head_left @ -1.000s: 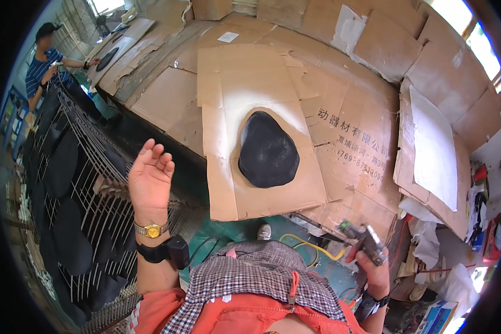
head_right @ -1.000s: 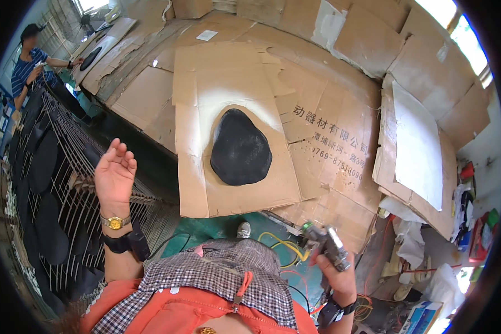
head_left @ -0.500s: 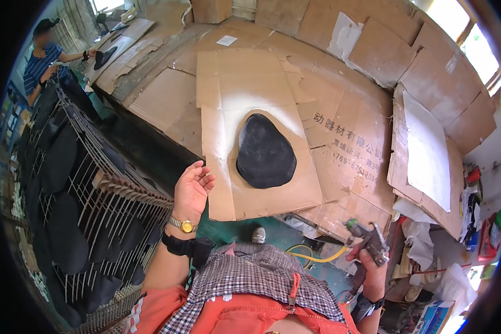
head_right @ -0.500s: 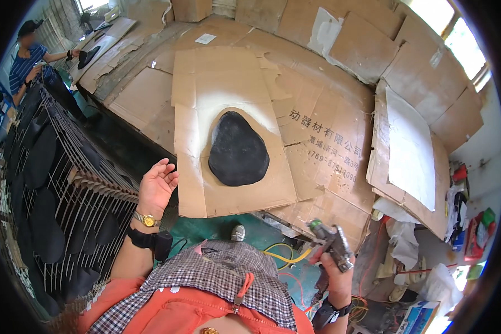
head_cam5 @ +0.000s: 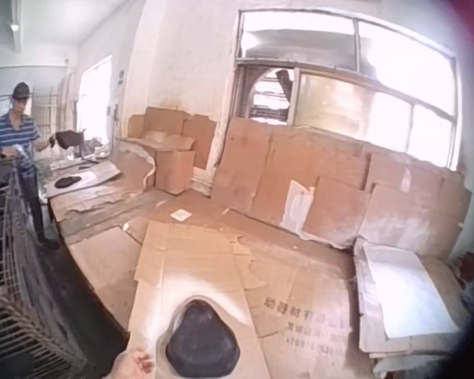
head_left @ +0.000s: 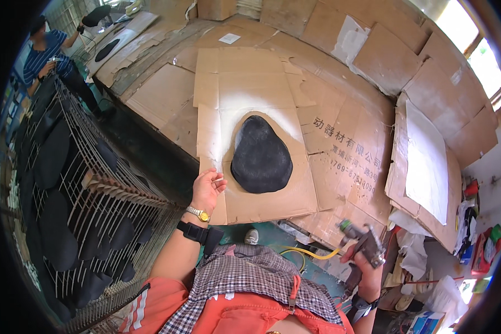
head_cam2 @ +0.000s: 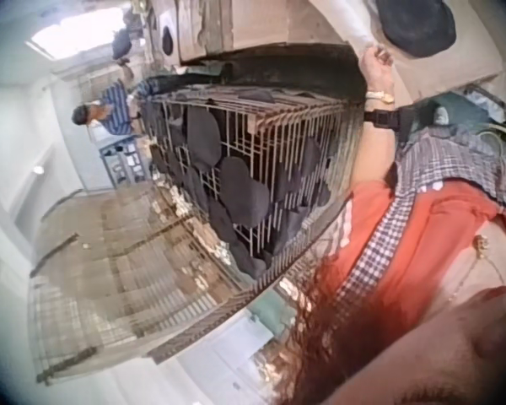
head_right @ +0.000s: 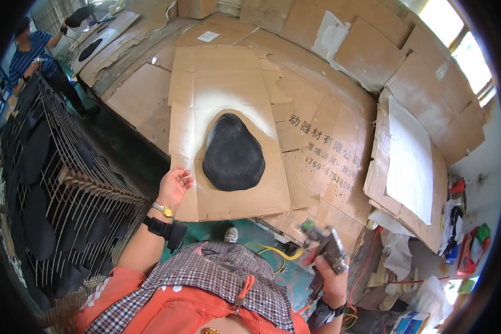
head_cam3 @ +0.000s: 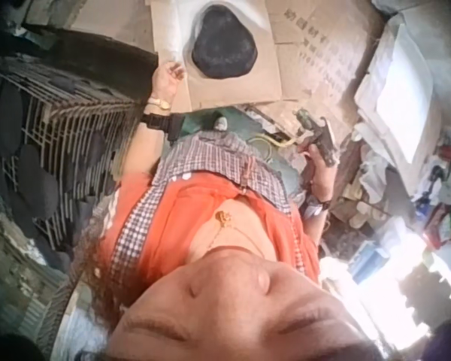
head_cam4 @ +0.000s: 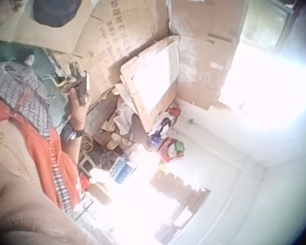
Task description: The person repeatedly picks up black shoe insoles from a wire rack, sprays them with a handheld spray gun, and places them on a cardboard sheet. The person flips the insoles to spray both sides and continues the process for multiple units.
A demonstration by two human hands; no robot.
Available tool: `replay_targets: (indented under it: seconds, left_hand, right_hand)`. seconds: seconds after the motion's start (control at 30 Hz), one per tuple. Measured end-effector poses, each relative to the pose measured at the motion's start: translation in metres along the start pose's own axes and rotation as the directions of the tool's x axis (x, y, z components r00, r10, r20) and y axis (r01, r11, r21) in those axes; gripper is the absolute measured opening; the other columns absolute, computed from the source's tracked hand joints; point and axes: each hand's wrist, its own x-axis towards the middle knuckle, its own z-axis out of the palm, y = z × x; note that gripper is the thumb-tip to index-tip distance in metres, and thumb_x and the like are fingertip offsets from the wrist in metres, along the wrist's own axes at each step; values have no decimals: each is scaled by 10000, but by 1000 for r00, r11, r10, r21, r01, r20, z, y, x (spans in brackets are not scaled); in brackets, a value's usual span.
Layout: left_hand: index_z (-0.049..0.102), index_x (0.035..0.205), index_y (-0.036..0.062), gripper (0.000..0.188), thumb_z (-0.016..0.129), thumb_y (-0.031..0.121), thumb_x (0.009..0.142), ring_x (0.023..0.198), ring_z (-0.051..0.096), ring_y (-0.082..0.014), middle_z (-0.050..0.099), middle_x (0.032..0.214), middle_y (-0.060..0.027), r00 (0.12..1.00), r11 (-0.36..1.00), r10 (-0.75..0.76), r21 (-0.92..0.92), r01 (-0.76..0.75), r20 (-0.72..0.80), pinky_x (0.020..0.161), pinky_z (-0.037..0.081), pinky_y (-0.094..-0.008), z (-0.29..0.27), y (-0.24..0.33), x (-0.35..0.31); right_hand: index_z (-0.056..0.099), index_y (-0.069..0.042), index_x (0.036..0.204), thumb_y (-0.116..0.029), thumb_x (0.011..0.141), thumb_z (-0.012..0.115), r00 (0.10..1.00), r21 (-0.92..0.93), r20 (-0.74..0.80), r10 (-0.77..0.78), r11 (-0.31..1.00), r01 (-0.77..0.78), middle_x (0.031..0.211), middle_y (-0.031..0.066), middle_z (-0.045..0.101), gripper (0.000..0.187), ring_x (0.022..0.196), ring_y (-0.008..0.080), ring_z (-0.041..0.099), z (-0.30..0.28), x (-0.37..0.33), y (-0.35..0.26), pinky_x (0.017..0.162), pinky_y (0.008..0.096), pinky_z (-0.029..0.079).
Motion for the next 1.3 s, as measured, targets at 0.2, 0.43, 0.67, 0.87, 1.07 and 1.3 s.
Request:
replay_targets:
  seconds: [0.2, 0.43, 0.67, 0.87, 1.07, 1.3]
  left_hand:
    - [512, 1165, 25, 343, 558, 53, 827, 628, 613, -181, 615, 887, -83, 983, 982, 89, 180, -60, -161, 550, 494, -265, -6, -20, 32]
    - [582, 1103, 19, 274, 561, 59, 833, 611, 588, -137, 616, 860, -66, 971, 779, 198, 623, -74, -133, 531, 473, -260, -1, -48, 76]
    - [590, 1098, 13, 276, 546, 31, 826, 623, 601, -148, 636, 843, -76, 896, 752, 395, 632, -188, -204, 542, 480, -278, -15, -57, 113]
    - [613, 1111, 37, 318, 572, 43, 795, 732, 642, -198, 659, 822, -82, 862, 494, 489, 857, -150, -131, 686, 521, -316, -16, -50, 107]
    - [646, 1112, 80, 337, 672, 147, 782, 936, 640, -303, 678, 962, -122, 916, 107, 401, 992, -63, 15, 826, 512, -411, 34, -75, 93]
    - [680, 993, 95, 215, 677, 131, 781, 921, 635, -307, 659, 976, -124, 850, 36, 523, 994, -99, 66, 816, 518, -403, 47, -74, 99]
  right_hand:
    - [588, 46, 1088, -192, 783, 728, 998, -27, -15, 56, 998, -56, 801, 111, 653, 412, 726, 188, 638, -24, 3, 6, 691, 329, 509]
    - [560, 30, 1134, -207, 802, 719, 992, -17, 91, 83, 996, -82, 806, 113, 650, 438, 732, 198, 637, -27, 10, 4, 692, 332, 508]
    - [529, 46, 1227, -169, 778, 709, 995, 13, 83, 47, 999, -48, 814, 138, 652, 529, 726, 215, 638, -42, 18, 4, 694, 344, 510]
    - [500, 27, 1288, -124, 766, 712, 961, -12, 223, 162, 986, -164, 828, 151, 654, 583, 743, 233, 651, -56, 21, 2, 716, 362, 526]
    - [486, 28, 1229, -249, 788, 697, 992, -49, 115, 52, 998, -46, 813, 139, 629, 562, 721, 235, 638, -58, 34, 5, 685, 372, 529]
    - [515, 51, 1230, -184, 802, 703, 992, -49, 130, 12, 999, -5, 870, 121, 642, 523, 796, 211, 639, -35, 74, 27, 732, 349, 515]
